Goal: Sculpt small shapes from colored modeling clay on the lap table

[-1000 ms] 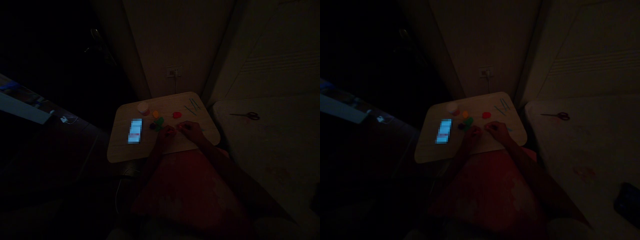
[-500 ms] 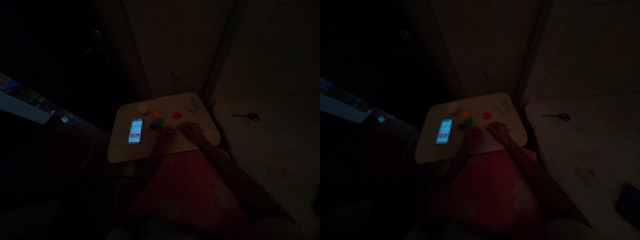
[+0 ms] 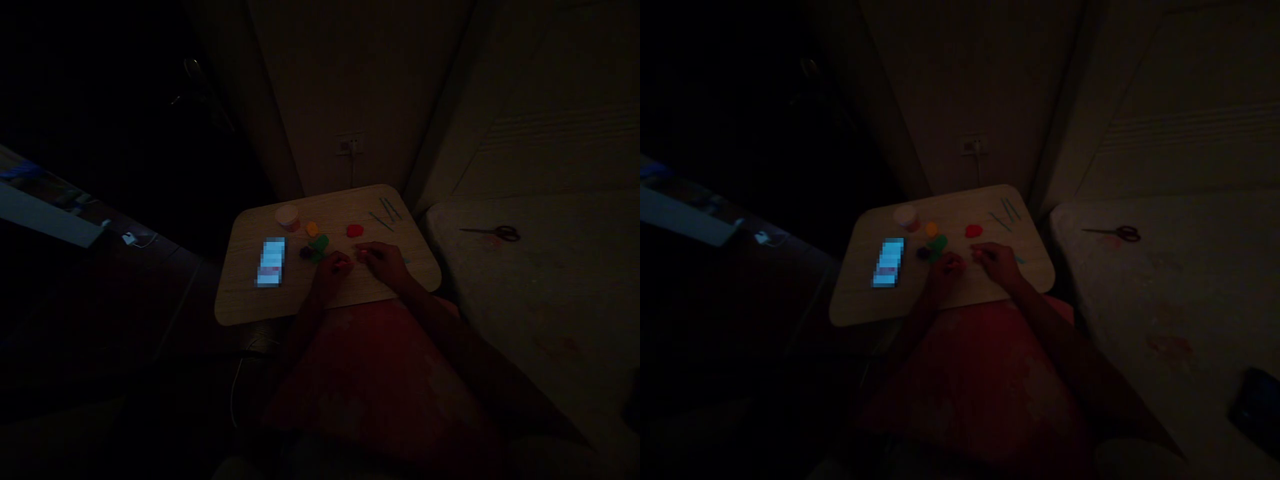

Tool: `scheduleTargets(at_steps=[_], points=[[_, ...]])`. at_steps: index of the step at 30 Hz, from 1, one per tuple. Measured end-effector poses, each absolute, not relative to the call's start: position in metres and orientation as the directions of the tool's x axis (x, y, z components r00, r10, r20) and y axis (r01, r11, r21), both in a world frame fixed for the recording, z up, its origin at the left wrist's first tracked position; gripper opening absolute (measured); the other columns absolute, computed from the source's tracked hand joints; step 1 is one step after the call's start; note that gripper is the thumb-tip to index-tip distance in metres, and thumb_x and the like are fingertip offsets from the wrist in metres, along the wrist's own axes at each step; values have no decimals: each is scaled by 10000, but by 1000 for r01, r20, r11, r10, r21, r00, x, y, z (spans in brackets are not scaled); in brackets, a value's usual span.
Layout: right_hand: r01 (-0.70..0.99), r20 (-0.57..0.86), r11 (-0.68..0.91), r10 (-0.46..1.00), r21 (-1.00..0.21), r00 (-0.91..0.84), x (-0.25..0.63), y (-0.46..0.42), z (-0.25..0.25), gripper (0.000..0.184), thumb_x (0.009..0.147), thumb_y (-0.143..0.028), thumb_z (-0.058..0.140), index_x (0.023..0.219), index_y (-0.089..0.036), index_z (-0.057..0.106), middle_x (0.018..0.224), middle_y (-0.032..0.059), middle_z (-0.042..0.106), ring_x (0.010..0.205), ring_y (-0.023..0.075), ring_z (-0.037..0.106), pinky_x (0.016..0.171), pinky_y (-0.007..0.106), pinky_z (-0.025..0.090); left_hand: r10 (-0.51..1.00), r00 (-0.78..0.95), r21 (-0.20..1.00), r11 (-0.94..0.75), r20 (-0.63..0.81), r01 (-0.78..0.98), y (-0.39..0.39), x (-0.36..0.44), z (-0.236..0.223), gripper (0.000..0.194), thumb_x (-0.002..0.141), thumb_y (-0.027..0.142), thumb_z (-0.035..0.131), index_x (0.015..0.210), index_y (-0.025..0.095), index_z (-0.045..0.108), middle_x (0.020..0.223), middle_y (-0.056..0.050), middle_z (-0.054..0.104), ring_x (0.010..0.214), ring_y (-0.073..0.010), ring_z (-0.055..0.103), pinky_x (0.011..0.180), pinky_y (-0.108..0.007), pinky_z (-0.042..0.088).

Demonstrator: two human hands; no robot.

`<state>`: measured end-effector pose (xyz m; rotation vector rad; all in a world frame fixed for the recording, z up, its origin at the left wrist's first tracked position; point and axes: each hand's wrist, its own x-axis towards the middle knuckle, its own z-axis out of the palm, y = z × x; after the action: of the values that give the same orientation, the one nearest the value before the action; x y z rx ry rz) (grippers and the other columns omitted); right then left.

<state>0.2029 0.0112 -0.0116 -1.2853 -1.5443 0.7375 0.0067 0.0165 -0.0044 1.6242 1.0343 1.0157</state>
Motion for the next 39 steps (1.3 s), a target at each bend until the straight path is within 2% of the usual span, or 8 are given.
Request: scheduleTargets(at_steps=[5,10,15,20,25,29,35,39], points=[[347,200,179,979,-921,24,201,10,-10,218,844,-339,694,931,-174,807,792,71,793,704,213,734,679,310,565,939,305,961,-217,157,173,16,7,-5,212,848,380,674,833,171,639,735,21,597,689,-120,523,633,-226,398],[356,193,164,980,-920,47,200,11,-9,139,778,-295,716,832,-182,776,764,57,779,683,196,715,662,292,544,942,305,961,-201,137,188,16,7,-3,231,837,400,676,819,174,633,720,18,597,685,-126,523,615,-227,390],[338,175,137,981,-931,83,199,10,-8,167,744,-346,755,744,-180,732,652,32,723,600,173,649,576,266,479,941,302,959,-213,150,187,16,7,-2,233,838,403,672,819,175,634,728,19,597,690,-123,521,629,-228,392],[320,186,155,980,-935,70,199,8,-3,278,834,-410,696,679,-179,716,598,29,689,560,162,610,567,270,462,945,298,963,-197,137,182,17,7,-5,235,830,406,674,816,176,627,723,23,586,681,-121,513,631,-229,391],[318,214,188,976,-929,46,202,9,-5,295,904,-401,627,927,-164,802,722,47,754,615,178,661,616,284,520,946,296,958,-200,133,206,17,7,-4,230,835,404,667,813,180,619,705,25,567,668,-122,497,613,-227,379],[318,248,222,968,-922,41,202,13,-13,348,955,-375,553,1106,-159,781,842,77,789,673,183,704,680,301,569,942,309,963,-194,130,188,16,7,-2,225,838,395,670,817,175,622,718,22,580,672,-120,509,616,-226,388],[268,274,255,961,-929,34,201,14,-16,352,938,-351,573,1180,-164,749,997,106,802,756,189,744,743,326,599,946,298,968,-187,131,170,16,8,-3,218,828,380,678,806,171,621,715,25,576,670,-116,506,619,-225,382],[316,226,207,974,-926,23,201,11,-10,250,862,-340,684,1008,-178,805,863,85,805,746,209,743,708,308,580,949,292,966,-178,119,187,16,7,-3,221,825,385,679,809,171,627,714,23,575,676,-118,501,614,-223,378]])
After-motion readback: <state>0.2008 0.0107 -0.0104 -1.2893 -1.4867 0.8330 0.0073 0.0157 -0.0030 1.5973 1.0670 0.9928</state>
